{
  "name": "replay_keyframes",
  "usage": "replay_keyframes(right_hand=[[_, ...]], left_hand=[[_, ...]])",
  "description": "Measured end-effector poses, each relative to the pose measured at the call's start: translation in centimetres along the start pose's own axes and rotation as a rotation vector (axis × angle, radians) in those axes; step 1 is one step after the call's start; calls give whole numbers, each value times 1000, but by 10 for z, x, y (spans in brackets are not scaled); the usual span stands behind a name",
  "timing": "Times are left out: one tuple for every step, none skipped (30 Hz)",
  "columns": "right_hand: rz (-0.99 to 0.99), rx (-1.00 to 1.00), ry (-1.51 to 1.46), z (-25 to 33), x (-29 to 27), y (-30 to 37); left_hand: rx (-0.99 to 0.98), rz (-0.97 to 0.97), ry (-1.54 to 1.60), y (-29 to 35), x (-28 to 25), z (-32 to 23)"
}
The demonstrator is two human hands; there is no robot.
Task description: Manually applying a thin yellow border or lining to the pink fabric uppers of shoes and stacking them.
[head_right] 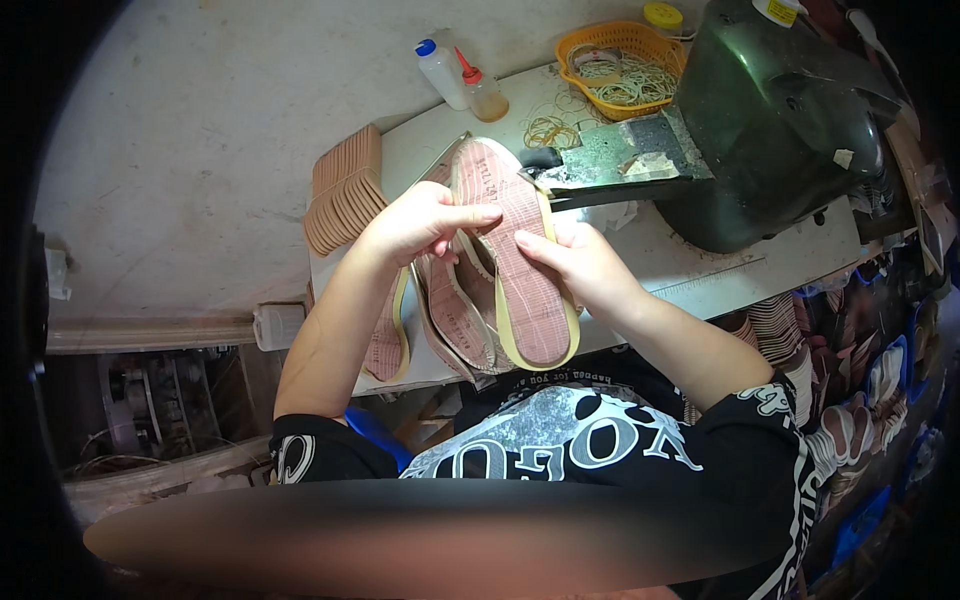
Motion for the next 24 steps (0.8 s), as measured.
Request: replay_keyframes(right_hand=[[-6,1,-7,0,-4,-3],[-1,25,16,-2,-6,-6],[9,47,38,-5,-6,-8],[9,47,31,-3,-5,-7],[-20,39,52,1,-5,-1],[-50,31,74,2,-8,4],[-50,33,69,-2,-10,11],[-24,83,116,-13,-11,21],[-5,129,163,-21,-11,29],[43,222,81,-29,0,37],[90,315,-1,-36,10,44],[76,296,-39,-40,12,43],[71,295,-44,-39,15,42],[33,269,-45,-32,16,41],[-2,242,-45,-28,17,38],[-6,241,-47,-29,19,35],[-39,208,-78,-28,20,32],[-71,177,-107,-26,19,29],[-75,176,-107,-26,22,25],[-104,133,-118,-21,21,20],[-131,91,-129,-16,21,17],[-135,91,-129,-17,20,12],[-142,81,-143,-17,19,8],[-156,68,-156,-17,16,3]], left_hand=[[19,-57,22,-2,-6,-1],[22,-58,47,-4,-7,0],[17,-57,42,-6,-8,3],[17,-69,89,-8,-10,8],[16,-82,136,-9,-12,11],[11,-82,133,-10,-11,10],[22,-98,175,-10,-10,6],[32,-114,217,-10,-11,4],[29,-110,212,-13,-11,1],[22,-123,218,-13,-13,1],[16,-136,224,-14,-16,1],[12,-130,222,-15,-17,0],[14,-120,218,-15,-19,-1],[18,-108,214,-17,-21,-2],[17,-104,212,-20,-24,-1],[-5,-131,216,-25,-30,3],[-25,-157,220,-29,-35,8],[-6,-164,175,-32,-38,4],[-5,-160,175,-34,-42,-1],[-42,-131,116,-35,-44,-6],[-80,-102,57,-35,-46,-8],[-74,-93,48,-40,-52,-7],[-70,-150,-109,-45,-63,-14],[-59,-167,-227,-51,-71,-22]])
Point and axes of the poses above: each hand's wrist, its own y-axis away from the middle knuckle, its own x-axis out of the palm, z = x × y, the point moved 9 cm from there along -y, towards the middle knuckle, and after that the axes turned 4 degrees about z, right-handed, at the moved point
